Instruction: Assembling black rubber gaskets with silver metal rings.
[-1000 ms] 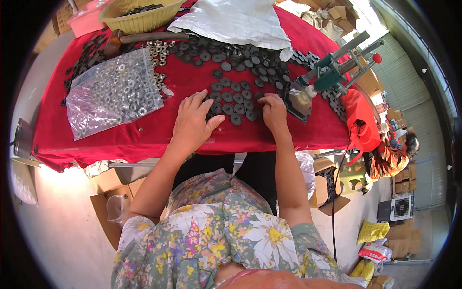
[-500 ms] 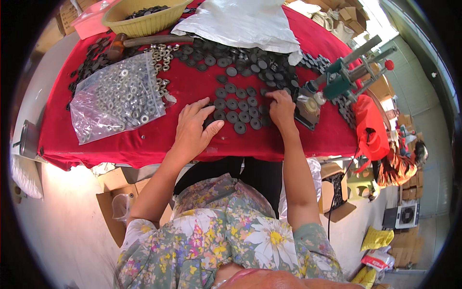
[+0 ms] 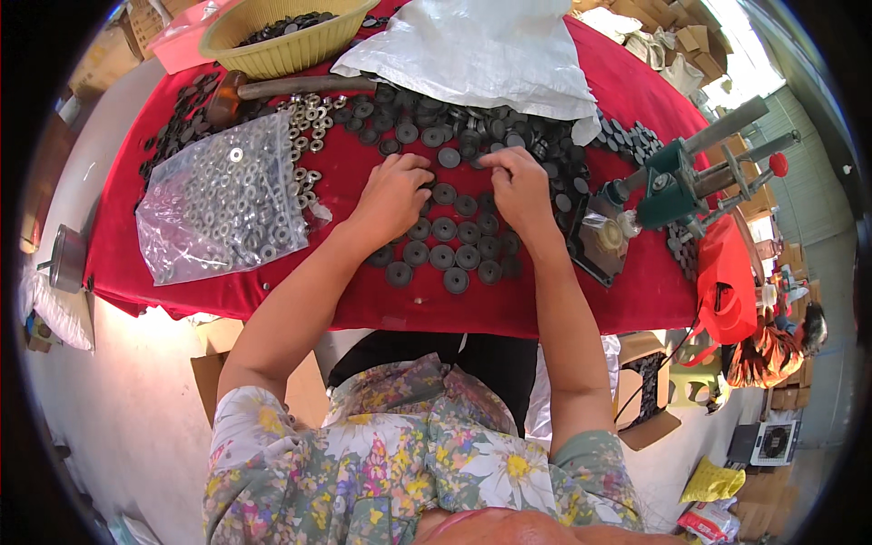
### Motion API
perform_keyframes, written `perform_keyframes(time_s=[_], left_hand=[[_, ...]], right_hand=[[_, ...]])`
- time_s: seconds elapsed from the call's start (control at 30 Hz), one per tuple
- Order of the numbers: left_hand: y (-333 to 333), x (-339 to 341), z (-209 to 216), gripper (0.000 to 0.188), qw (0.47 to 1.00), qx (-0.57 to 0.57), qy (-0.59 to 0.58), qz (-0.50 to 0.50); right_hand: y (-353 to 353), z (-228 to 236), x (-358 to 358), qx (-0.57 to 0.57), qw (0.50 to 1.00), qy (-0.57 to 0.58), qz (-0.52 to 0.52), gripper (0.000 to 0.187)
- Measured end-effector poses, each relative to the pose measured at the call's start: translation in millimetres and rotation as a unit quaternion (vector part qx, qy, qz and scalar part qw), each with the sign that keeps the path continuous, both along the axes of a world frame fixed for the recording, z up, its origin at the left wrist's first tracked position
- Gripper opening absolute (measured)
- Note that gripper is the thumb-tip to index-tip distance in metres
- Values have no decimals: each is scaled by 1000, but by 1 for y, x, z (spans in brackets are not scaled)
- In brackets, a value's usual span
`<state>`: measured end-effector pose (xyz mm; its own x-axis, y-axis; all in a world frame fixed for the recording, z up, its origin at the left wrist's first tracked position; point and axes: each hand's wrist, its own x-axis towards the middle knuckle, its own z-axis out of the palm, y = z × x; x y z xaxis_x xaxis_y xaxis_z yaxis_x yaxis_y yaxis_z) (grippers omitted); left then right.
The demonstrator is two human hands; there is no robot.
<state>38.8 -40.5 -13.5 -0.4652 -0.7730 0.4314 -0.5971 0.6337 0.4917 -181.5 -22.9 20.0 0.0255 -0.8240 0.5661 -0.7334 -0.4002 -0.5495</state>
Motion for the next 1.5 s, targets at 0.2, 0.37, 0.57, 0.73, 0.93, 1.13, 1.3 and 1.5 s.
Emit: perform_keyframes(time_s=[0.2,0.37,0.57,0.73,0.93,1.13,1.3,1.5], left_hand=[[-1,14,6,15,998,-33,16,47],[-2,22,11,15,992,-46,-21,113],[-13,26,7,26,983,-50,-56,166],[-10,23,5,35,982,-51,-66,171],[-11,23,3,34,983,-69,-66,159],[-6,20,10,34,987,-68,-28,145],[-4,10,17,29,992,-80,40,86],[1,7,17,25,998,-38,53,24]], right_hand=[[-28,-3,22,66,982,177,-5,16],[-23,0,25,63,971,230,14,16],[-18,-6,17,53,977,204,34,19],[-25,-14,26,12,982,186,17,22],[-33,-23,22,-23,981,191,-18,17],[-28,-12,15,-56,991,100,-71,12],[-20,-14,21,122,987,-77,67,17],[-33,-16,1,31,997,43,-53,13]])
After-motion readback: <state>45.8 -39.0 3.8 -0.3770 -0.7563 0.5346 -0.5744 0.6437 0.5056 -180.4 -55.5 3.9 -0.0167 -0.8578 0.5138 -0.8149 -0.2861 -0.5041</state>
